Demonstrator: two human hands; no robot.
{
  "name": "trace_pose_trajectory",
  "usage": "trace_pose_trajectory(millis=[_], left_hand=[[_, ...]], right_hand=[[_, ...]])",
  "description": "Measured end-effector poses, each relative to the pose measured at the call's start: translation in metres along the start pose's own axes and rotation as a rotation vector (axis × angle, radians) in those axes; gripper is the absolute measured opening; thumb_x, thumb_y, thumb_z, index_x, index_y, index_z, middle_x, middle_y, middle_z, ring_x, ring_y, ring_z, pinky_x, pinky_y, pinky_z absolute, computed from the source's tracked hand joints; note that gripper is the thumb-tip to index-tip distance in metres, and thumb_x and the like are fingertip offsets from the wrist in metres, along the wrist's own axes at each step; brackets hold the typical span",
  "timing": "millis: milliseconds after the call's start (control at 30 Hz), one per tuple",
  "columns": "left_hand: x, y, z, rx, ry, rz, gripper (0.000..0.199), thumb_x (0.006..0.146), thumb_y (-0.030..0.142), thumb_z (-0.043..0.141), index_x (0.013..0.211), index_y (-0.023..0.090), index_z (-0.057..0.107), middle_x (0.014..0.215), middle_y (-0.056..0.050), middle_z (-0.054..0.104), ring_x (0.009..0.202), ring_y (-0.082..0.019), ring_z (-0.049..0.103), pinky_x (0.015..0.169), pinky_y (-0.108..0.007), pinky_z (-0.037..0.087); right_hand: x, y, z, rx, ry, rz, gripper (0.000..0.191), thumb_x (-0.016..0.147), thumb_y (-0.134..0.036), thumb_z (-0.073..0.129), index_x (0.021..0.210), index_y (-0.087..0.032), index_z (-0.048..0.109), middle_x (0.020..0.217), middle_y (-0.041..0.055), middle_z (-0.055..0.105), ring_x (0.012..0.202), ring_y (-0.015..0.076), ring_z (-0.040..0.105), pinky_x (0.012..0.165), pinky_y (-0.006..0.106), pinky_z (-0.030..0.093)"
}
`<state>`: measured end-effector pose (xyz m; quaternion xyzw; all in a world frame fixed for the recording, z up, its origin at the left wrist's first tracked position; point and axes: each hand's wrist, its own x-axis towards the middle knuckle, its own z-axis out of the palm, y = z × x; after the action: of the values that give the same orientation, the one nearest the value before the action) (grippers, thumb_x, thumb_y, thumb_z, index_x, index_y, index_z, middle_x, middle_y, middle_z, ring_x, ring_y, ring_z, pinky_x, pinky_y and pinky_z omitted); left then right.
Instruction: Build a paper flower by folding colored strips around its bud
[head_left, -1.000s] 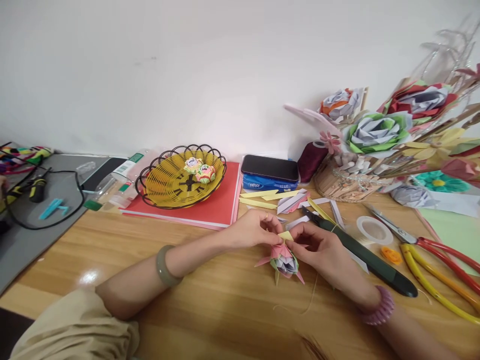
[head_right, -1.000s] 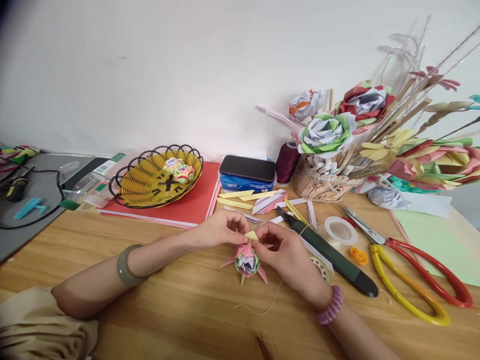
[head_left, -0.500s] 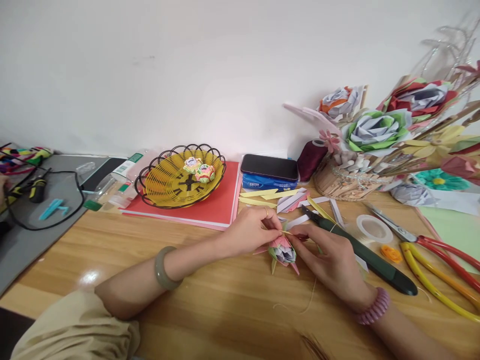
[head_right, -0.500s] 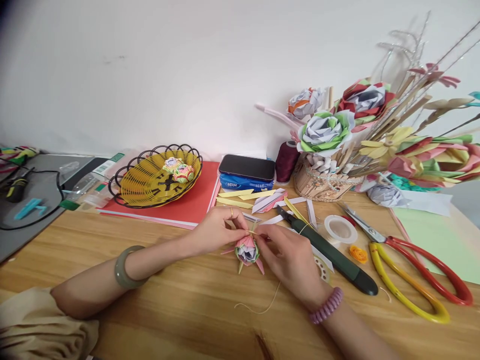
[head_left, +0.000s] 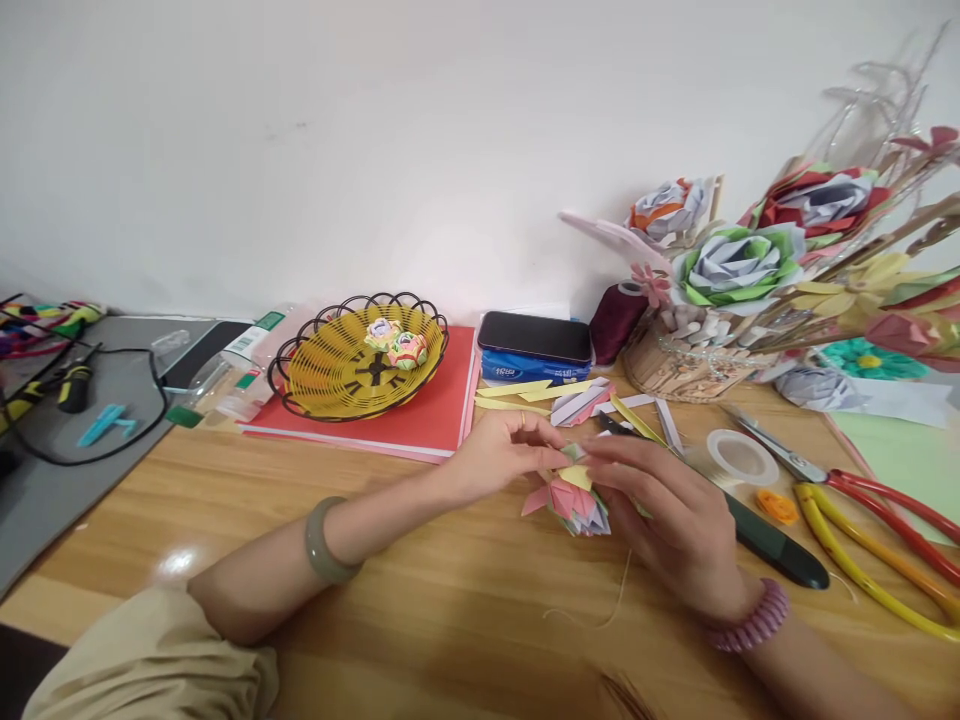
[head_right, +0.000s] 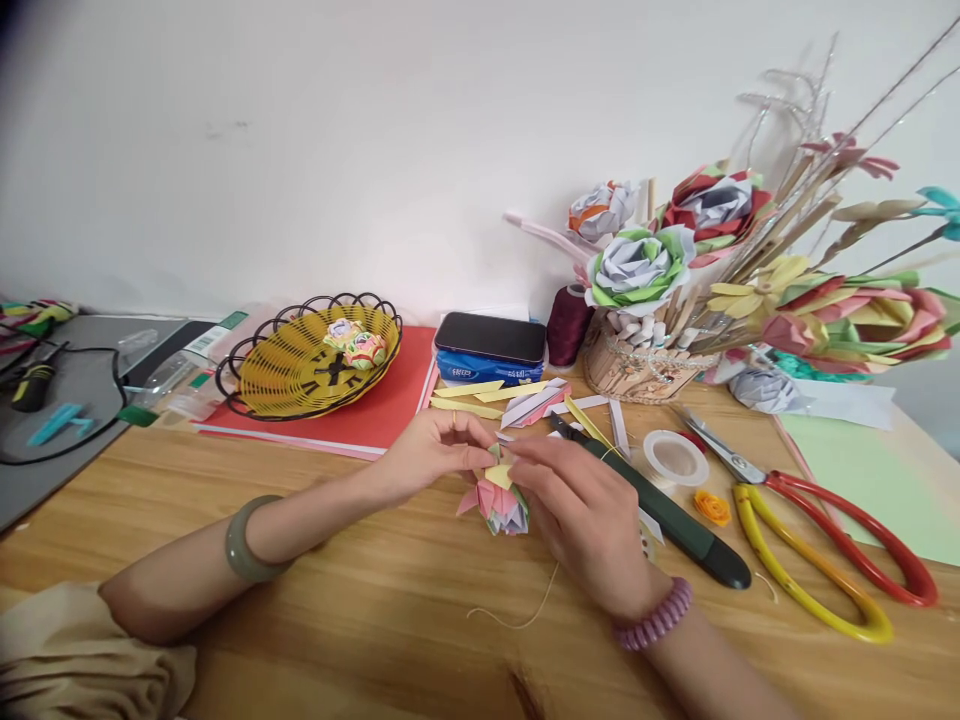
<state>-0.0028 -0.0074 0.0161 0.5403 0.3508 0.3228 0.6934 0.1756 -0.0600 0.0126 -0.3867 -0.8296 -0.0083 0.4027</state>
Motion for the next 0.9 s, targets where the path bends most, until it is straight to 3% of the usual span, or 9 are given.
trace_pose_trajectory(millis=[67, 133, 167, 267, 400, 500, 633, 900], left_hand=[[-0.002, 0.000, 0.002, 0.050, 0.119, 0.170, 0.017, 0.062, 0.025, 0.070, 0.066, 0.013, 0.060, 0.069, -0.001, 0.060, 0.065, -0.011, 0.056, 0.064, -0.025, 0.044], [-0.005, 0.000, 0.003, 0.134, 0.225, 0.373, 0.011, 0.064, 0.020, 0.069, 0.065, 0.014, 0.060, 0.073, -0.001, 0.060, 0.073, -0.012, 0.056, 0.069, -0.025, 0.045], [-0.006, -0.001, 0.003, 0.193, 0.261, 0.464, 0.009, 0.066, 0.018, 0.068, 0.065, 0.015, 0.060, 0.073, -0.001, 0.060, 0.076, -0.012, 0.056, 0.070, -0.025, 0.045], [-0.012, -0.004, 0.004, 0.419, 0.286, 0.652, 0.004, 0.073, 0.016, 0.061, 0.069, 0.017, 0.060, 0.077, -0.003, 0.060, 0.079, -0.012, 0.057, 0.074, -0.027, 0.046], [-0.016, -0.007, 0.003, 0.618, 0.242, 0.772, 0.006, 0.076, 0.017, 0.056, 0.073, 0.018, 0.061, 0.081, -0.004, 0.059, 0.079, -0.013, 0.057, 0.072, -0.027, 0.047], [-0.015, -0.009, 0.004, 0.594, 0.218, 0.759, 0.007, 0.077, 0.017, 0.056, 0.072, 0.018, 0.060, 0.084, -0.005, 0.060, 0.082, -0.013, 0.058, 0.075, -0.028, 0.047], [-0.013, -0.012, 0.007, 0.421, 0.241, 0.613, 0.004, 0.077, 0.019, 0.058, 0.073, 0.017, 0.057, 0.088, -0.006, 0.063, 0.088, -0.014, 0.059, 0.081, -0.030, 0.046], [-0.010, -0.011, 0.013, 0.117, 0.308, 0.437, 0.011, 0.072, 0.015, 0.060, 0.069, 0.016, 0.050, 0.082, -0.004, 0.064, 0.082, -0.014, 0.060, 0.074, -0.028, 0.047]], right_hand=[[0.001, -0.003, -0.003, -0.029, 0.109, 0.075, 0.019, 0.077, -0.009, 0.056, 0.088, -0.024, 0.056, 0.092, 0.0075, 0.065, 0.087, 0.0215, 0.060, 0.075, 0.036, 0.048], [0.003, -0.006, -0.004, 0.043, 0.139, 0.268, 0.010, 0.079, -0.016, 0.057, 0.086, -0.023, 0.055, 0.081, 0.0059, 0.062, 0.075, 0.0197, 0.059, 0.067, 0.033, 0.048], [0.005, -0.008, -0.005, 0.132, 0.104, 0.389, 0.004, 0.080, -0.022, 0.055, 0.084, -0.022, 0.054, 0.075, 0.0043, 0.060, 0.068, 0.0179, 0.058, 0.061, 0.031, 0.047], [0.009, -0.011, -0.003, 0.489, -0.078, 0.692, 0.016, 0.082, -0.036, 0.053, 0.082, -0.021, 0.055, 0.067, 0.0010, 0.057, 0.057, 0.0142, 0.056, 0.053, 0.027, 0.047], [0.014, -0.012, 0.001, 0.737, -0.152, 0.847, 0.025, 0.074, -0.043, 0.061, 0.079, -0.019, 0.056, 0.069, 0.0007, 0.060, 0.064, 0.0153, 0.059, 0.062, 0.027, 0.049], [0.015, -0.010, 0.001, 0.726, -0.184, 0.850, 0.026, 0.074, -0.044, 0.061, 0.072, -0.018, 0.057, 0.070, 0.0015, 0.059, 0.068, 0.0161, 0.057, 0.064, 0.027, 0.046], [0.014, -0.006, 0.001, 0.697, -0.194, 0.844, 0.026, 0.076, -0.044, 0.059, 0.069, -0.019, 0.054, 0.068, -0.0001, 0.055, 0.066, 0.0149, 0.052, 0.060, 0.026, 0.042], [0.010, -0.002, 0.004, 0.658, -0.198, 0.850, 0.028, 0.076, -0.045, 0.057, 0.067, -0.019, 0.052, 0.064, -0.0025, 0.047, 0.060, 0.0123, 0.044, 0.054, 0.025, 0.035]])
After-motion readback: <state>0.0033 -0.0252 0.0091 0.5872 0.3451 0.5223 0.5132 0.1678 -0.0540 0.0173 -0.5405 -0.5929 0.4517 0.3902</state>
